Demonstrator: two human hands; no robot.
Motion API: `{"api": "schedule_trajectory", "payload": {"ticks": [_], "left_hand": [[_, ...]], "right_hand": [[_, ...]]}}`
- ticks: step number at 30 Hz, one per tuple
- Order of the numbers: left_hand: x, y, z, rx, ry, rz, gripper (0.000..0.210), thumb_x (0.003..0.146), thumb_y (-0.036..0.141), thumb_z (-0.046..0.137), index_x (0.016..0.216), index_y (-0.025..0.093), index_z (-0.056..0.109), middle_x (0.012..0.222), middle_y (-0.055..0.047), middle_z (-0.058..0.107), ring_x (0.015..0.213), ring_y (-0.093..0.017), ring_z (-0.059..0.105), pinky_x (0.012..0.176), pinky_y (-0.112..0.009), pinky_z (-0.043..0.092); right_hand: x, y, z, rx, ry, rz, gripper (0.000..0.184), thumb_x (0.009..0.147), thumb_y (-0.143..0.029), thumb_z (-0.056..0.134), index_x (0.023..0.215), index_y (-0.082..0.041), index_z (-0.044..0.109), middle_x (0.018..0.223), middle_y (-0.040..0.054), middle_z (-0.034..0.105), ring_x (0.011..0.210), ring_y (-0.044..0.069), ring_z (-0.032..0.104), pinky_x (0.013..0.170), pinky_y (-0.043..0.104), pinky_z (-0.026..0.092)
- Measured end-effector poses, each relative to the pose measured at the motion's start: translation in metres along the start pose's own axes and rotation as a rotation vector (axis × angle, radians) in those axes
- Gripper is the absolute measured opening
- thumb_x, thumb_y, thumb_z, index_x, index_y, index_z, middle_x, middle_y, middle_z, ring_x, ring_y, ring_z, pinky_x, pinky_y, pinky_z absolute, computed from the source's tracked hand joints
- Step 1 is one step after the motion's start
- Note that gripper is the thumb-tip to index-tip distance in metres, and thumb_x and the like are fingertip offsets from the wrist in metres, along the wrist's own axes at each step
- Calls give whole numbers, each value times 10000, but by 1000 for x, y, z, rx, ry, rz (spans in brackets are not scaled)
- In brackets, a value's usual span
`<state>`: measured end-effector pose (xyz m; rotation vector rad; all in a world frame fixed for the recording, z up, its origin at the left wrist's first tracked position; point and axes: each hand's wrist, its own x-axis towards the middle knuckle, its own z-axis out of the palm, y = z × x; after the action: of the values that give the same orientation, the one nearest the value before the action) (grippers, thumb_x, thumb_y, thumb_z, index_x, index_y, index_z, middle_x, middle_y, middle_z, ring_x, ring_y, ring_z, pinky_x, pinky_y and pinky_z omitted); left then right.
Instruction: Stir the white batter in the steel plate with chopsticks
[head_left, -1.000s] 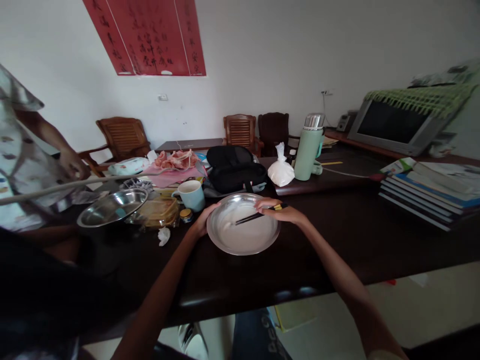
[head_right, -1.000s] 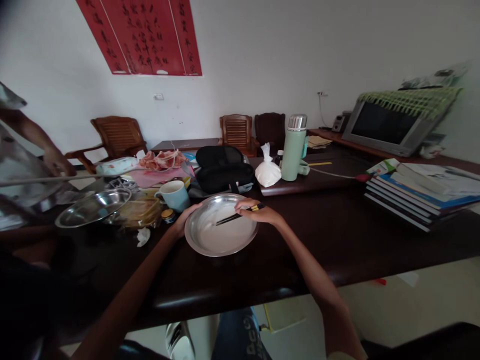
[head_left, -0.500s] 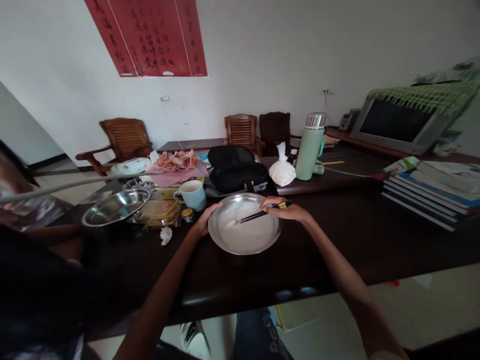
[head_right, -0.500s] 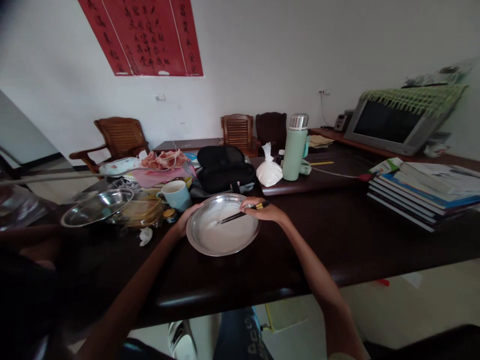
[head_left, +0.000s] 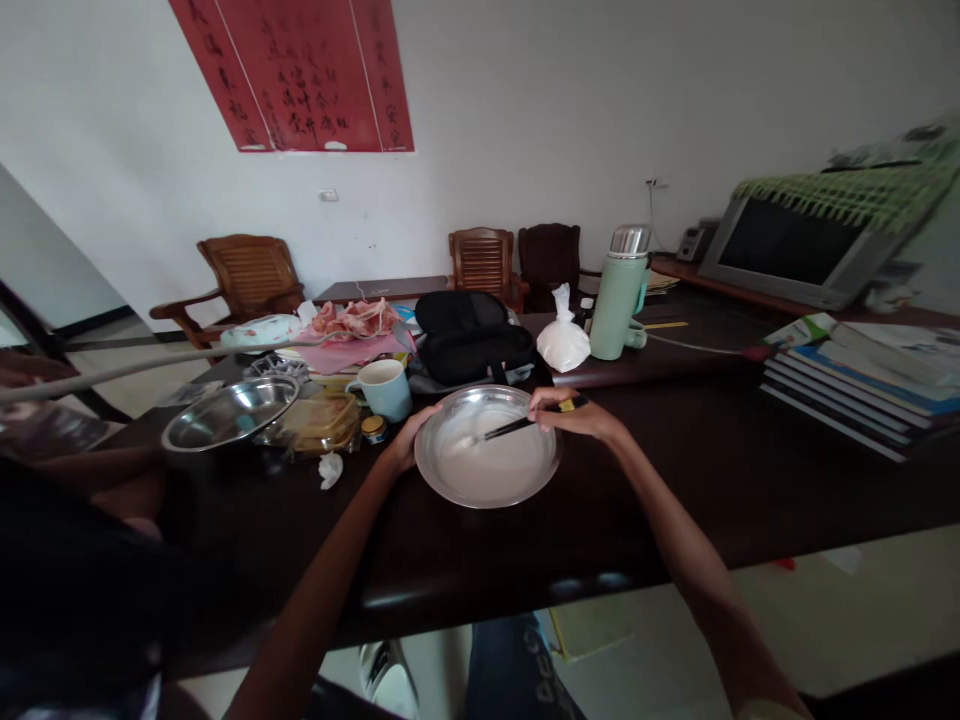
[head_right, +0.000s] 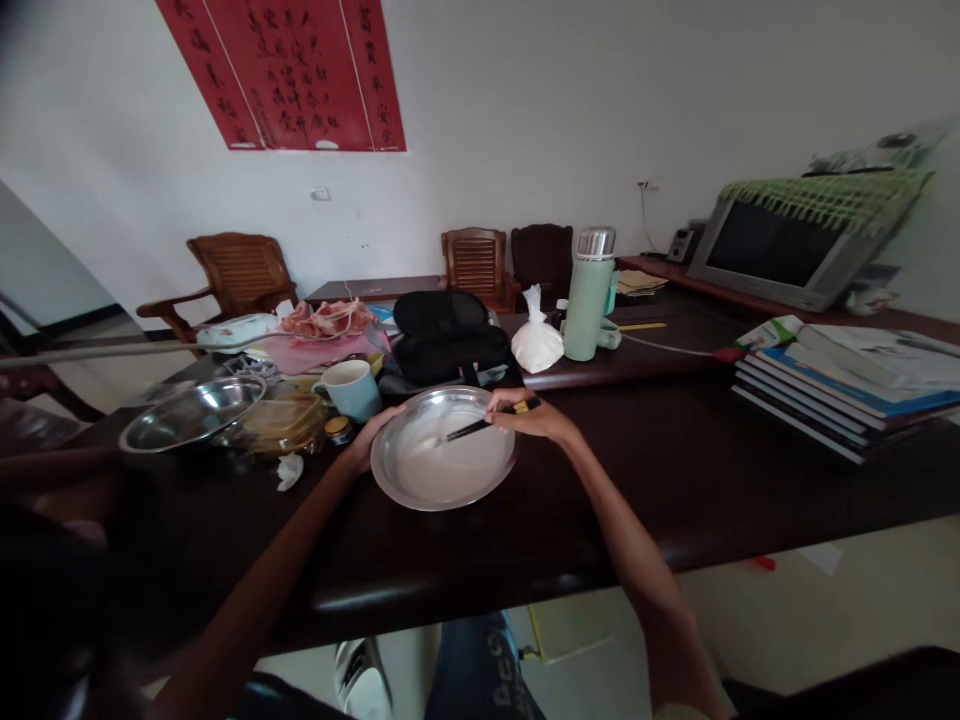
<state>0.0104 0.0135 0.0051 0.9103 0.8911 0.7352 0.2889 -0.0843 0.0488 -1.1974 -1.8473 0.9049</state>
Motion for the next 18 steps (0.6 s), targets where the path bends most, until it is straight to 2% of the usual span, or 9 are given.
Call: {"api": "schedule_trajectory", "payload": {"ticks": [2, 4, 5, 7, 9, 11, 14, 18], "left_hand": [[2, -1, -2, 2, -23, -4, 287, 889, 270, 473, 937, 115, 709, 625, -51, 714, 532, -181, 632, 568, -274, 501], [3, -2, -3, 12, -39, 8, 286, 888, 274, 473, 952, 122, 707, 629, -46, 716, 538, -187, 635, 577, -282, 505], [3, -2, -3, 18, -45, 16, 284, 886, 274, 477, 962, 123, 705, 634, -45, 718, 542, -190, 637, 581, -286, 507], [2, -1, -3, 29, -47, 26, 283, 879, 278, 489, 978, 119, 702, 642, -47, 719, 553, -194, 642, 581, -288, 507], [0, -1, -2, 35, -42, 21, 284, 873, 284, 502, 979, 111, 701, 640, -51, 718, 557, -194, 641, 572, -283, 504], [-1, 0, -1, 32, -31, 20, 279, 866, 287, 518, 977, 109, 702, 627, -49, 713, 550, -190, 636, 566, -278, 499], [0, -1, -2, 15, -16, 29, 270, 859, 281, 532, 984, 112, 703, 620, -42, 711, 550, -186, 635, 582, -275, 497], [2, -2, -2, 17, -29, 4, 311, 883, 287, 487, 1020, 102, 696, 626, -50, 714, 567, -204, 644, 600, -295, 496]], "right_hand": [[-5, 4, -14, 8, 114, 37, 210, 761, -359, 628, 692, -171, 566, 545, -38, 568, 507, 99, 534, 503, 216, 414], [-12, 5, -29, 8, 165, 84, 239, 747, -358, 645, 640, -171, 543, 511, -41, 556, 465, 89, 511, 466, 208, 395], [-16, 3, -34, 13, 147, 100, 248, 742, -360, 654, 630, -169, 542, 502, -39, 557, 454, 86, 506, 457, 206, 391], [-19, -1, -33, 42, 31, 115, 254, 737, -371, 665, 638, -162, 558, 501, -34, 566, 451, 86, 510, 454, 208, 399], [-16, -7, -20, 71, -96, 116, 251, 731, -381, 673, 673, -156, 579, 518, -31, 577, 466, 92, 526, 462, 212, 414], [-9, -10, -4, 61, -129, 99, 238, 735, -383, 670, 714, -158, 595, 547, -28, 590, 497, 101, 546, 473, 217, 427], [-2, -7, 4, 22, -18, 69, 199, 780, -362, 622, 728, -172, 588, 578, -25, 593, 540, 109, 553, 503, 226, 433], [-11, 3, -25, -25, 119, 72, 205, 793, -334, 600, 675, -175, 550, 528, -40, 557, 514, 104, 521, 517, 230, 399]]}}
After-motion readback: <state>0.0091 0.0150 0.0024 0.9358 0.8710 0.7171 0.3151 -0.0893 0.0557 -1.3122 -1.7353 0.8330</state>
